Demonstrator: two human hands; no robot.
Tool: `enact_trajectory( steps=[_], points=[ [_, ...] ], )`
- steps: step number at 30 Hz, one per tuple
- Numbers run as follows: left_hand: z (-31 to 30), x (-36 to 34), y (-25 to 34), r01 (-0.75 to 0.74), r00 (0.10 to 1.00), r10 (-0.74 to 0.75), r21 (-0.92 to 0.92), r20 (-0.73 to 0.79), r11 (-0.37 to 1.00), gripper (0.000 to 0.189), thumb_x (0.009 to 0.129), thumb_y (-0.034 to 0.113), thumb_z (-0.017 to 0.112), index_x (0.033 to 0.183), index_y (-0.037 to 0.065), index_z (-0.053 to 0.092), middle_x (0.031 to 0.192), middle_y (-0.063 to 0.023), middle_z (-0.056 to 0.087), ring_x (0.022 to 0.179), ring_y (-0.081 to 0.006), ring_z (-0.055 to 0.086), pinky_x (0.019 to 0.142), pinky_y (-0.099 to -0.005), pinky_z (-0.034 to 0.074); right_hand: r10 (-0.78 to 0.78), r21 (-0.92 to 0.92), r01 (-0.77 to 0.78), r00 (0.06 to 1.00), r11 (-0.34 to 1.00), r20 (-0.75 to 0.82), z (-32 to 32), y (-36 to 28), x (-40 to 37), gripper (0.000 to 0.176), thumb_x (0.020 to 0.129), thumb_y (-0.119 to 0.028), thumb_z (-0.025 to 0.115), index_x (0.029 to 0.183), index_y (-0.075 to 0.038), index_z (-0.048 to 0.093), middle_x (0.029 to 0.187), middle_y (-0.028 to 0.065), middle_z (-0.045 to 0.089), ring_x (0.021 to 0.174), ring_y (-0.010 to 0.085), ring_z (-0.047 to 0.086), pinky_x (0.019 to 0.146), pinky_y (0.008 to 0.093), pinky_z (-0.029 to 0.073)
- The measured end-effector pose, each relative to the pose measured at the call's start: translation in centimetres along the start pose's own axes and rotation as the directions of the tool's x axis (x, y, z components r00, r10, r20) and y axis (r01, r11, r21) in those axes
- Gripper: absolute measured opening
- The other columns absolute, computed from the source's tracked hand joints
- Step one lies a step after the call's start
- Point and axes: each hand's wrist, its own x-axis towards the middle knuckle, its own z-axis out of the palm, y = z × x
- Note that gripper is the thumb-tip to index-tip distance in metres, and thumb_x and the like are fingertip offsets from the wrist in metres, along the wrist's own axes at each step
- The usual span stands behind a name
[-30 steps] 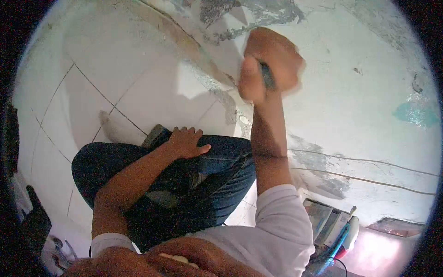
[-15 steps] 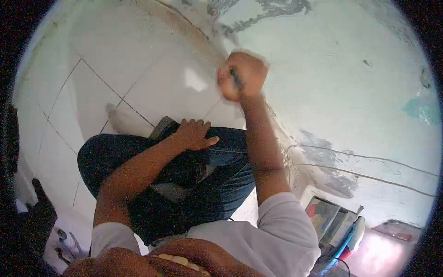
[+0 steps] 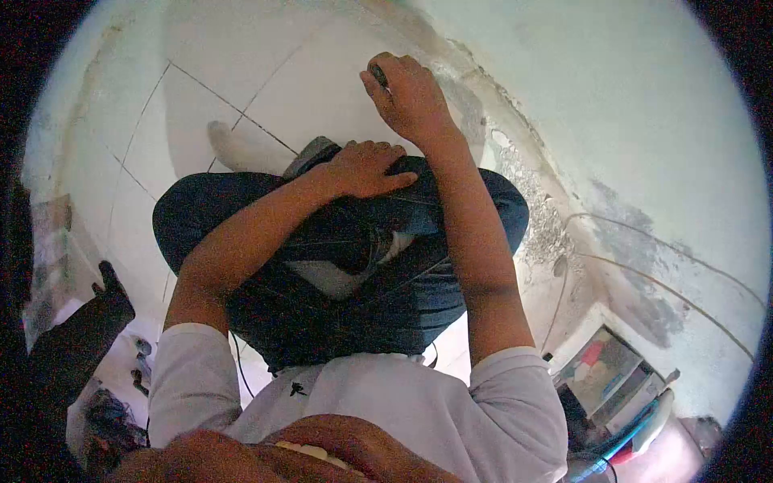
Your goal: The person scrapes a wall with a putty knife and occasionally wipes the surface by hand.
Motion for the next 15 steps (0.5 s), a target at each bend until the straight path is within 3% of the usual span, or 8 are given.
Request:
enact_trajectory(
  steps=[2,4,5,10,13,14,15],
  points=[
    [-0.6,0.2,0.3,-0.024,0.999,0.023,0.016,0.035,1.000,0.069,0.090,0.064,0.039,0.122,0.003,0.051,0.115,-0.0212,0.059,0.106,-0.0384,0.058,0.090,-0.0520,0.045,0.026,-0.055,-0.026,1.000,0.998,0.002,-1.2,0.8,-0.4,0.023,0.095,-0.027,0.055,0.099,-0.004,0.059,0.073,0.0141,0.063,0.066,0.0354,0.061,0.064,0.0425,0.048],
    [-0.8,0.1,0.5,-0.004,0.998,0.003,0.008,0.061,1.000,0.064,0.092,0.060,0.041,0.120,0.003,0.052,0.112,-0.0211,0.060,0.105,-0.0385,0.058,0.089,-0.0506,0.046,0.252,-0.017,-0.253,0.953,0.967,0.166,-2.4,1.6,-0.3,0.025,0.093,-0.032,0.055,0.095,-0.007,0.060,0.079,0.0168,0.066,0.076,0.0378,0.064,0.068,0.0476,0.050],
    [-0.7,0.1,0.4,-0.006,0.998,0.005,0.011,0.068,1.000,0.064,0.092,0.060,0.041,0.120,0.003,0.052,0.112,-0.0211,0.060,0.105,-0.0385,0.058,0.089,-0.0506,0.046,0.276,-0.027,-0.275,0.948,0.961,0.157,-3.0,1.9,-0.2,0.028,0.093,-0.033,0.055,0.094,-0.006,0.061,0.078,0.0177,0.067,0.078,0.0383,0.065,0.069,0.0482,0.051],
    [-0.4,0.3,0.2,-0.022,0.999,0.022,0.009,0.031,1.000,0.064,0.092,0.058,0.043,0.121,0.003,0.052,0.111,-0.0213,0.060,0.104,-0.0386,0.058,0.090,-0.0500,0.046,0.267,0.012,-0.270,0.958,0.963,0.109,-3.3,2.9,-0.2,0.027,0.092,-0.032,0.057,0.093,-0.005,0.063,0.077,0.0190,0.066,0.076,0.0389,0.065,0.070,0.0475,0.051],
    [-0.5,0.4,0.1,-0.030,0.998,0.031,-0.013,0.055,0.999,0.065,0.092,0.059,0.043,0.123,0.003,0.051,0.113,-0.0217,0.059,0.106,-0.0387,0.058,0.091,-0.0498,0.045,0.131,-0.101,-0.126,0.991,0.987,0.040,-2.5,2.8,-0.4,0.024,0.087,-0.023,0.063,0.102,-0.004,0.066,0.081,0.0166,0.066,0.078,0.0342,0.065,0.072,0.0411,0.052],
    [-0.2,0.4,-0.1,-0.025,0.998,0.026,-0.014,0.056,1.000,0.065,0.092,0.059,0.043,0.123,0.003,0.051,0.113,-0.0217,0.059,0.106,-0.0387,0.058,0.091,-0.0498,0.045,0.129,-0.097,-0.125,0.991,0.987,0.043,-2.0,2.5,-0.5,0.024,0.087,-0.023,0.063,0.102,-0.004,0.066,0.081,0.0166,0.066,0.078,0.0342,0.065,0.072,0.0411,0.052],
    [0.3,0.4,-0.3,-0.035,0.999,0.035,-0.022,0.011,0.999,0.067,0.091,0.062,0.041,0.121,0.003,0.053,0.112,-0.0206,0.060,0.106,-0.0372,0.058,0.090,-0.0514,0.045,0.128,-0.122,-0.111,0.982,0.986,0.141,-1.6,2.2,-0.7,0.022,0.084,-0.020,0.064,0.099,-0.004,0.067,0.082,0.0168,0.066,0.080,0.0347,0.064,0.074,0.0414,0.051]
  ],
)
